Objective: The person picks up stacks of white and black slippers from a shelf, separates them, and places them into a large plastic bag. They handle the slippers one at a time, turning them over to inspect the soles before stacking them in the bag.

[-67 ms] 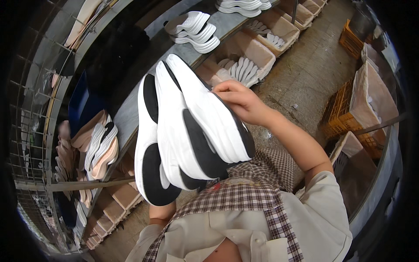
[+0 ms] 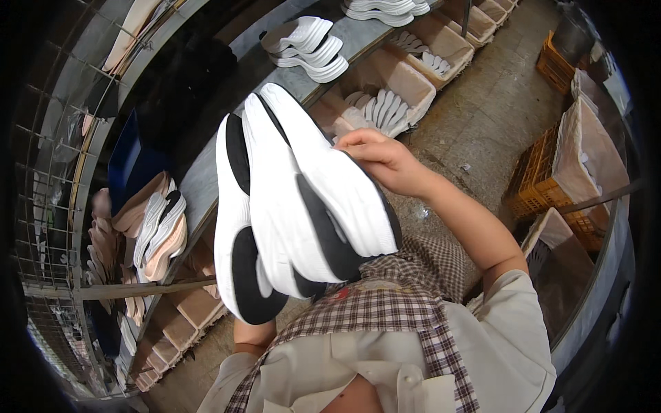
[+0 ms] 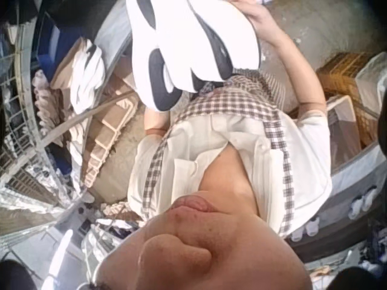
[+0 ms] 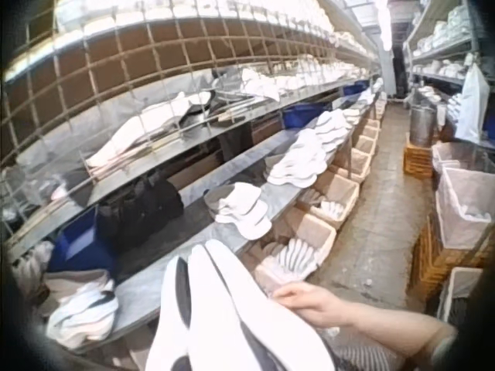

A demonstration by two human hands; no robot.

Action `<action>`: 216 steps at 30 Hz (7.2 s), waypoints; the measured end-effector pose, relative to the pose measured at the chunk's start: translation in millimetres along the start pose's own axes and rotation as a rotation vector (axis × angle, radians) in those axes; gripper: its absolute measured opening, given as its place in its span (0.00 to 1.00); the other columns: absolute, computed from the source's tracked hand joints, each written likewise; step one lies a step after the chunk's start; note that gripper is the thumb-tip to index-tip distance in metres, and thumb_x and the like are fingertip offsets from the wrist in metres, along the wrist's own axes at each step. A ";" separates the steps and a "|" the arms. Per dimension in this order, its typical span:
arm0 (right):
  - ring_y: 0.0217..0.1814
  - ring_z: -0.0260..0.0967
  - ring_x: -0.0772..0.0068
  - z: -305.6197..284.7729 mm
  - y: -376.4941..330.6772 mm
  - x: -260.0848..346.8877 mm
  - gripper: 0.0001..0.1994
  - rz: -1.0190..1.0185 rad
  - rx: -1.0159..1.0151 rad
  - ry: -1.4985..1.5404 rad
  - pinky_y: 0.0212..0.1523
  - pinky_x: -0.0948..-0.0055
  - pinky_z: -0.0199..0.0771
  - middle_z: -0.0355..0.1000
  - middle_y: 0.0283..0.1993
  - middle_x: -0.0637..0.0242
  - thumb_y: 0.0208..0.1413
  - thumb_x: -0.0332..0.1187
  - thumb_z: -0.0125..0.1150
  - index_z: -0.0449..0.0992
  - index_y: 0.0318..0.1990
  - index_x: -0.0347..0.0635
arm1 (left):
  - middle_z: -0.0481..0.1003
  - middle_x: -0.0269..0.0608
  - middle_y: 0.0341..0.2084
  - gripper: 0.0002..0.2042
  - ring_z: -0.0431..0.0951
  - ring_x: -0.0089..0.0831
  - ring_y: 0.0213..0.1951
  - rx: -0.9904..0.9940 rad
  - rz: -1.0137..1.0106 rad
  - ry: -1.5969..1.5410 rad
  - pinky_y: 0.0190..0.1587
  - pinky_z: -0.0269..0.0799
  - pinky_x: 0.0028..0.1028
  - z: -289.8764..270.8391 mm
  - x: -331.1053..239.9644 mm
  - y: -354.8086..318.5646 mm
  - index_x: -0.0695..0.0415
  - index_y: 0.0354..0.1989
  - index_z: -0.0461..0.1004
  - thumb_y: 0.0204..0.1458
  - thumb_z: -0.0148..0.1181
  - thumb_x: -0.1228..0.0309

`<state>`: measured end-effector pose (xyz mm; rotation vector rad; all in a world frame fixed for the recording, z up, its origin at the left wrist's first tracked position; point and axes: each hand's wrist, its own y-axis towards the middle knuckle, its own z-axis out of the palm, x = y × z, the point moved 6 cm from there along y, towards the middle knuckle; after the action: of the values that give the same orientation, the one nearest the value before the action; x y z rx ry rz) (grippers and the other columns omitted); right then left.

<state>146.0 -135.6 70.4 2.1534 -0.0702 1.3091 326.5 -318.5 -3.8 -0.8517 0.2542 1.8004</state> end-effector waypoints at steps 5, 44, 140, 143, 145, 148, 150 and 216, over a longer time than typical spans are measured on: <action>0.61 0.59 0.66 19.7 -11.2 -14.7 0.20 0.351 0.012 0.697 0.63 0.66 0.56 0.64 0.57 0.59 0.59 0.39 0.49 0.68 0.53 0.34 | 0.70 0.51 0.48 0.21 0.75 0.38 0.47 0.002 0.001 0.002 0.47 0.75 0.31 -8.0 -9.6 1.3 0.64 0.56 0.61 0.62 0.40 0.60; 0.66 0.52 0.58 48.0 -30.8 15.1 0.28 0.037 0.011 0.301 0.65 0.61 0.47 0.56 0.62 0.54 0.43 0.39 0.67 0.67 0.53 0.42 | 0.69 0.50 0.49 0.22 0.74 0.37 0.49 0.040 0.025 -0.019 0.50 0.74 0.31 -10.6 -26.5 19.2 0.63 0.56 0.61 0.63 0.38 0.58; 0.67 0.46 0.39 121.9 21.7 73.9 0.44 -0.119 0.175 -0.327 0.64 0.51 0.51 0.44 0.66 0.42 0.30 0.50 0.74 0.65 0.59 0.44 | 0.64 0.46 0.55 0.21 0.65 0.38 0.57 0.425 0.210 -0.442 0.53 0.71 0.39 -57.6 -20.7 40.6 0.56 0.60 0.60 0.61 0.45 0.60; 0.69 0.46 0.43 113.6 27.0 58.5 0.44 -0.037 0.104 -0.114 0.65 0.56 0.51 0.42 0.68 0.44 0.32 0.49 0.70 0.63 0.60 0.41 | 0.64 0.46 0.55 0.21 0.65 0.38 0.57 0.651 0.202 -0.430 0.53 0.70 0.40 -46.4 -22.6 35.7 0.56 0.60 0.60 0.61 0.45 0.60; 0.65 0.55 0.51 101.8 37.4 35.4 0.40 0.110 -0.040 0.459 0.62 0.56 0.58 0.53 0.64 0.46 0.44 0.54 0.60 0.59 0.62 0.39 | 0.64 0.46 0.55 0.21 0.64 0.38 0.57 0.688 0.235 -0.496 0.53 0.70 0.40 -39.3 -29.4 25.4 0.56 0.60 0.60 0.61 0.45 0.60; 0.59 0.63 0.58 89.2 53.7 -7.1 0.36 0.501 -0.275 1.161 0.49 0.61 0.74 0.61 0.60 0.50 0.57 0.60 0.33 0.54 0.63 0.40 | 0.65 0.43 0.54 0.26 0.68 0.46 0.53 0.489 0.339 -0.693 0.52 0.73 0.45 -37.6 -41.7 7.3 0.60 0.59 0.60 0.55 0.54 0.59; 0.59 0.63 0.54 80.8 85.3 -35.2 0.36 0.605 -0.373 1.088 0.43 0.62 0.78 0.61 0.59 0.51 0.57 0.60 0.22 0.55 0.63 0.42 | 0.67 0.62 0.51 0.29 0.70 0.49 0.53 0.478 0.422 -0.692 0.49 0.74 0.47 -29.0 -49.0 -4.3 0.62 0.62 0.55 0.58 0.47 0.55; 0.60 0.58 0.38 14.6 219.5 -110.6 0.32 0.804 -0.285 1.226 0.45 0.61 0.77 0.52 0.64 0.47 0.61 0.55 0.34 0.53 0.63 0.41 | 0.65 0.47 0.34 0.27 0.67 0.36 0.30 0.603 0.312 -0.553 0.42 0.71 0.44 -18.6 -67.9 -3.5 0.59 0.50 0.60 0.53 0.46 0.47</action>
<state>25.4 -350.1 78.1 0.7761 -0.6012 2.6366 348.9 -377.3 28.1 0.1242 0.5497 2.0052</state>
